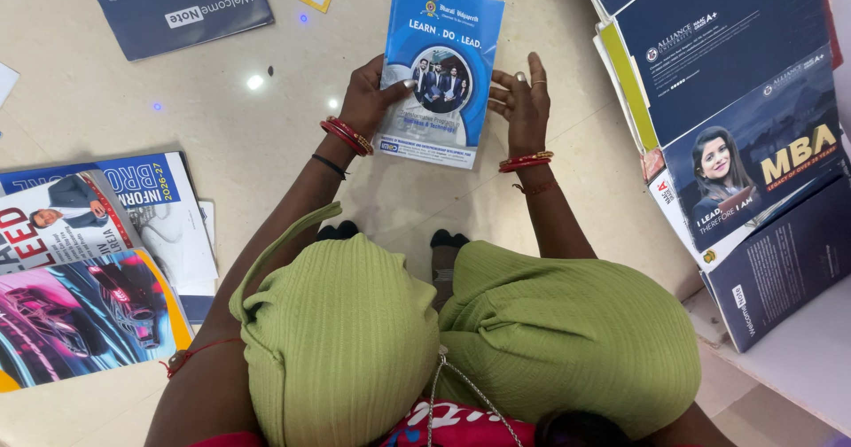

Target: The person sorts through brochures and papers spread on the floor, picking them up, looking at them, and placing them into organized piles. The person also wipes the screen of a television with a cloth and organizes pens and decorative items on a desk.

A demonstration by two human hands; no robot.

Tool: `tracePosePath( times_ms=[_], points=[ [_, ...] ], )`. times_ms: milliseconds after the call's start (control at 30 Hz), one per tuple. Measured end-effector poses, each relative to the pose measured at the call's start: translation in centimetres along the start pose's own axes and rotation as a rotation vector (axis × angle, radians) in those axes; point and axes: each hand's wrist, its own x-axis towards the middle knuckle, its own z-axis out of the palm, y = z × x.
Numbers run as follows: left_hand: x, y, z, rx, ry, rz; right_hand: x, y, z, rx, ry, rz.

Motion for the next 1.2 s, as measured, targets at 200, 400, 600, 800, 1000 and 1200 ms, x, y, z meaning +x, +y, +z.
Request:
tracePosePath(
  times_ms=[200, 400, 600, 800, 1000, 1200],
  points=[
    [0.0, -0.8, 0.9, 0.046, 0.003, 0.061, -1.3, -1.9, 1.2, 0.172, -0.221, 0.301],
    [0.6, -1.2, 1.0, 0.078, -0.035, 0.029, 0.3, -3.7, -0.3, -0.092, -0.198, -0.074],
    [-0.4, 1.3, 1.4, 0.132, -0.078, -0.071, 8.3, -5.5, -6.5, -0.071, 0.023, -0.473],
    [-0.7, 2.2, 1.4, 0.186, -0.019, -0.086, 20.5, -5.7, -12.8, 0.138, 0.346, -0.306],
    [-0.8, 1.5, 0.2, 0.161, 0.003, -0.071, 26.3, -1.6, -13.7, -0.146, 0.31, -0.066],
    [-0.4, -0.2, -2.0, 0.14, 0.047, -0.045, 26.3, -2.3, -14.5, -0.948, 0.337, -0.314]
  ],
)
